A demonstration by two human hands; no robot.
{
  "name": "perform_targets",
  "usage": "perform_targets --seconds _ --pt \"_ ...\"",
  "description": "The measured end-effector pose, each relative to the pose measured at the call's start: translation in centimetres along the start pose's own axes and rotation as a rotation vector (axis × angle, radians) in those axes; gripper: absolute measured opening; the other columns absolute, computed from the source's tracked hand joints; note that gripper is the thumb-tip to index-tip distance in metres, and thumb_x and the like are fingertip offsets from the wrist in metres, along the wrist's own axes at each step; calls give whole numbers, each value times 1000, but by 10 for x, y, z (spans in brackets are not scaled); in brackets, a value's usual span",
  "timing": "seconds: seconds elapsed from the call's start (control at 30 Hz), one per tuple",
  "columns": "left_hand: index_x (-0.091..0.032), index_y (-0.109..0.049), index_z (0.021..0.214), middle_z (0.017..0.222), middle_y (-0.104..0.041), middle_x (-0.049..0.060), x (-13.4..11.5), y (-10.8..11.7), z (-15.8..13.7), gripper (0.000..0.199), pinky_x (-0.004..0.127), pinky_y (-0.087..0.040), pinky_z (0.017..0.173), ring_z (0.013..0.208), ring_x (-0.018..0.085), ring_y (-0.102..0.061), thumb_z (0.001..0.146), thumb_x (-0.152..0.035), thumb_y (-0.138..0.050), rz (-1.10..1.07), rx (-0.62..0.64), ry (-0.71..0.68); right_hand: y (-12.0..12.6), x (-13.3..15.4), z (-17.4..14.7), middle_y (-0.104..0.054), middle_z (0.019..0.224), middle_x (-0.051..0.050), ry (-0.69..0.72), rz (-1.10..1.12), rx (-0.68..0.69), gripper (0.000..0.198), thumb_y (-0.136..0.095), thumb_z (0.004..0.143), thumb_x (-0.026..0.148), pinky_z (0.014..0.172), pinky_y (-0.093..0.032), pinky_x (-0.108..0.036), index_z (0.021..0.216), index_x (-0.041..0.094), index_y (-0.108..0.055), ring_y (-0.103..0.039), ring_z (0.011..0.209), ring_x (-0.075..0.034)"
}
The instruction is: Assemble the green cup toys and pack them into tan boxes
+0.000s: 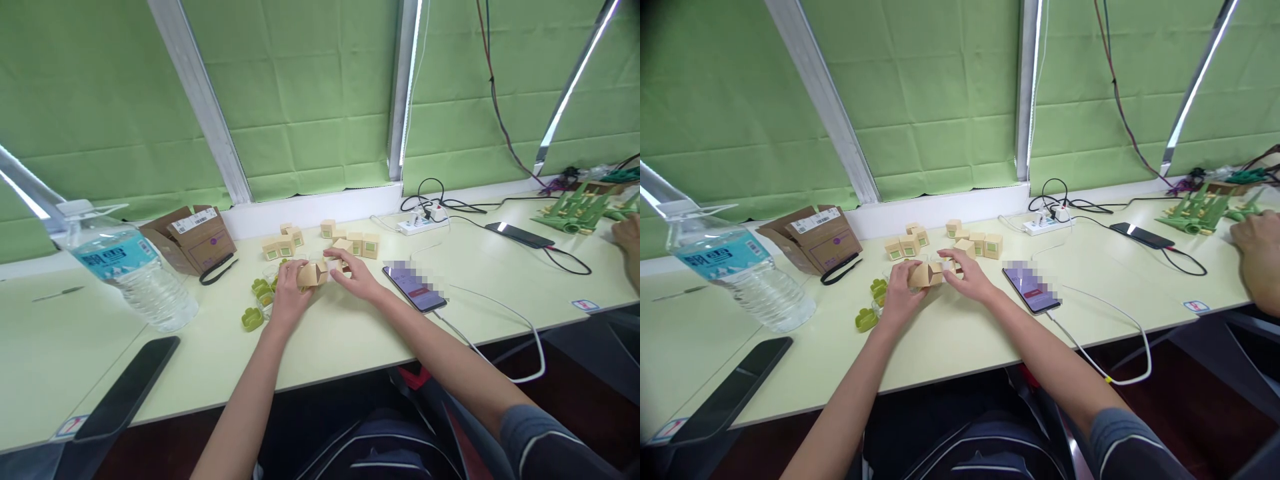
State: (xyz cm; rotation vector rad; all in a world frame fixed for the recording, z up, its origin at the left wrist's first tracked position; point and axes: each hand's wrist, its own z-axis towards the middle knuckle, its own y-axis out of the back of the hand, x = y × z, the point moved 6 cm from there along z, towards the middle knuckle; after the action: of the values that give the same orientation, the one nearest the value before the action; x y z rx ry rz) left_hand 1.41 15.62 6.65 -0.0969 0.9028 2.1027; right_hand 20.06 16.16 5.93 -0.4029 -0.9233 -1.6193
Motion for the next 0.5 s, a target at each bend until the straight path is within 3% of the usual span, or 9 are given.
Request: perform_targets --seconds 0.27,0.4,0.5 --pt "-24 -51 123 121 -60 9 0 6 2 52 43 -53 96 116 28 -60 78 -21 -77 -22 -74 11 7 -12 3 -63 133 -8 -35 8 -52 37 -45 100 37 82 -58 -35 131 23 -61 -61 112 -23" --pt "-24 -51 125 123 -61 10 2 6 1 52 43 -54 96 115 28 -61 80 -29 -77 -41 -71 48 7 -28 3 -67 117 -6 -171 64 -39 44 -41 102 42 78 -60 -34 141 27 -53 -62 95 -20" --pt "-25 -51 126 123 -62 10 4 7 0 53 44 -53 97 116 28 -61 81 -36 -77 -26 -89 89 8 -35 2 -65 118 -6 -236 137 -47 48 -39 103 50 72 -60 -31 145 31 -47 -64 92 -18"
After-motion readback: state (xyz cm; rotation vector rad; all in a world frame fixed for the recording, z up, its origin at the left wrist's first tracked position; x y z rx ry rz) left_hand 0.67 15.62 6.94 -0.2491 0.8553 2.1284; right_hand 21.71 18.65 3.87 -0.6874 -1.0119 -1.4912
